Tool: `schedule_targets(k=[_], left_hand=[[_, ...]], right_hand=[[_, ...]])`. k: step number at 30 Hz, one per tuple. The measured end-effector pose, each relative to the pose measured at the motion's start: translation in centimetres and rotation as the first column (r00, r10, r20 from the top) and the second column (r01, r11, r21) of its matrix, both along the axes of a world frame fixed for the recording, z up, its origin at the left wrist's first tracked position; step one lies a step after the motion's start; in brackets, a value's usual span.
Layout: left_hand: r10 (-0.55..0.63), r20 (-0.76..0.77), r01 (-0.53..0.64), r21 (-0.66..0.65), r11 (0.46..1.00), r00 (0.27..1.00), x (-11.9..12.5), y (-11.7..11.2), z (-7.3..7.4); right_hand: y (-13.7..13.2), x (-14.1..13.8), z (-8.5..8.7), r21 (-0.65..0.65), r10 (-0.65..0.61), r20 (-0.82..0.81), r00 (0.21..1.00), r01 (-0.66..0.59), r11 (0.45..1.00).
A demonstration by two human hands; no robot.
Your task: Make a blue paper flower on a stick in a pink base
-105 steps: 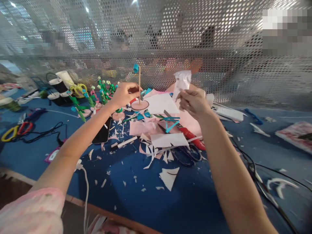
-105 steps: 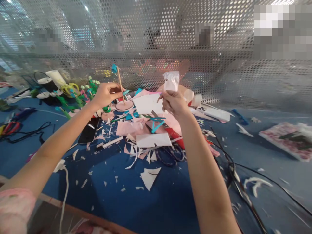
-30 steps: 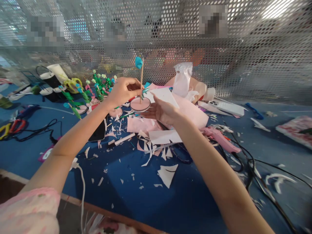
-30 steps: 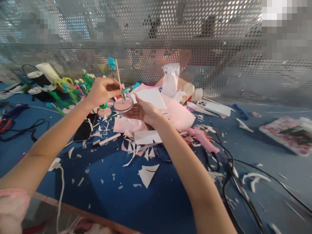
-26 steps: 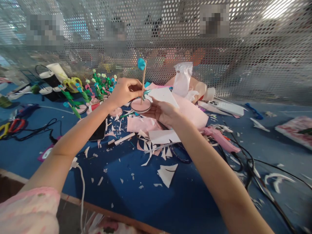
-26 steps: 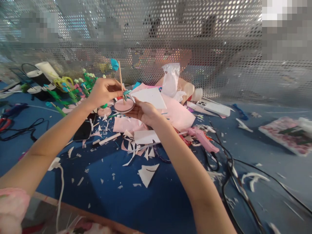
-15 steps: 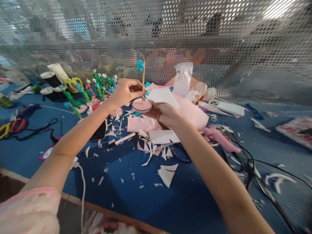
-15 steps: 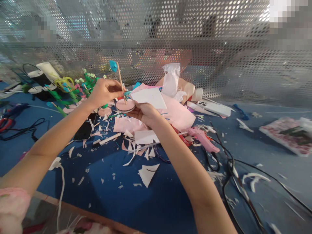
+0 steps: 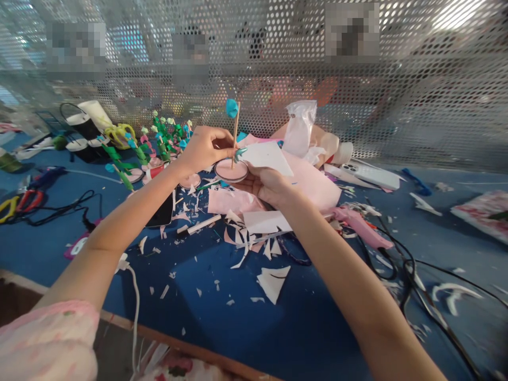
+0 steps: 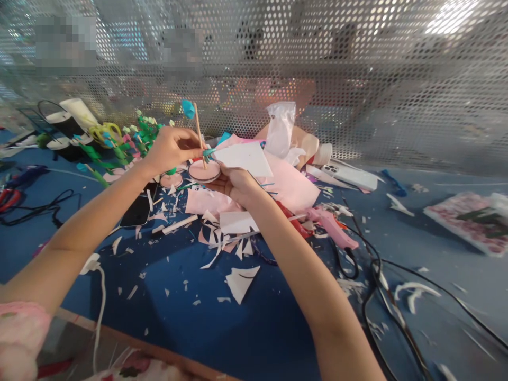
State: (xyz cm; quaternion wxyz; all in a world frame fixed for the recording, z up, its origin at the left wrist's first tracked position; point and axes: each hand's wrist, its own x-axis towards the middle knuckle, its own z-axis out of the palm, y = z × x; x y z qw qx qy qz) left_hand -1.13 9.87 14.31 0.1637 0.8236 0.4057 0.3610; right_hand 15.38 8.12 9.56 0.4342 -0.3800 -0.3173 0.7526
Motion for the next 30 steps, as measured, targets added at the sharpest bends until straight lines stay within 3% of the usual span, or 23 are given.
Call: schedule_targets(k=[2,4,7,9,12,15,18,22,25,28,30], left_hand=[[0.025,-0.002,-0.025,0.016,1.0,1.0,-0.1,0.1,0.1],[0.066,0.002,-0.066,0.04,0.997,0.998,-0.4,0.2,0.3],[0.142,-0.012,-0.141,0.05,0.989,0.99,-0.9,0.4,0.3],[0.197,-0.047,-0.195,0.041,0.98,0.979,-1.3,0.5,-0.1],[0.278,-0.112,-0.277,0.021,0.96,0.954,-2.0,0.7,-1.1],[0.316,-0.126,-0.319,-0.007,0.948,0.94,-2.6,0.8,-2.0],[0.335,-0.104,-0.339,-0.019,0.941,0.936,-3.2,0.9,-2.2],[0.34,-0.059,-0.342,-0.012,0.94,0.938,-3.3,0.9,-1.2],[0.328,-0.007,-0.328,-0.026,0.944,0.945,-2.7,0.7,-0.1],[0.286,0.029,-0.286,-0.009,0.958,0.958,-1.6,0.5,0.8],[0.255,0.037,-0.255,-0.006,0.967,0.966,-0.8,0.5,1.1]], right_hand=[[0.3,0.1,-0.5,0.001,0.054,0.067,0.996,-0.054,0.999],[0.5,0.1,-1.3,0.07,0.078,0.271,0.959,-0.101,0.992],[0.8,-0.3,-2.7,0.241,-0.008,0.583,0.812,-0.164,0.956],[0.7,-0.6,-3.4,0.296,-0.051,0.684,0.728,-0.213,0.931],[0.4,-0.8,-3.9,0.324,-0.038,0.783,0.621,-0.356,0.877],[-0.1,-0.7,-3.8,0.325,-0.027,0.868,0.496,-0.525,0.787],[-0.4,-0.7,-3.8,0.368,-0.159,0.914,0.372,-0.601,0.709],[-1.3,-1.8,-3.9,0.447,-0.384,0.891,0.243,-0.624,0.642],[-2.5,-3.4,-4.0,0.489,-0.477,0.85,0.221,-0.667,0.562],[-3.7,-5.6,-4.1,0.53,-0.535,0.806,0.254,-0.712,0.46],[-4.1,-7.2,-4.1,0.538,-0.473,0.824,0.313,-0.697,0.474]])
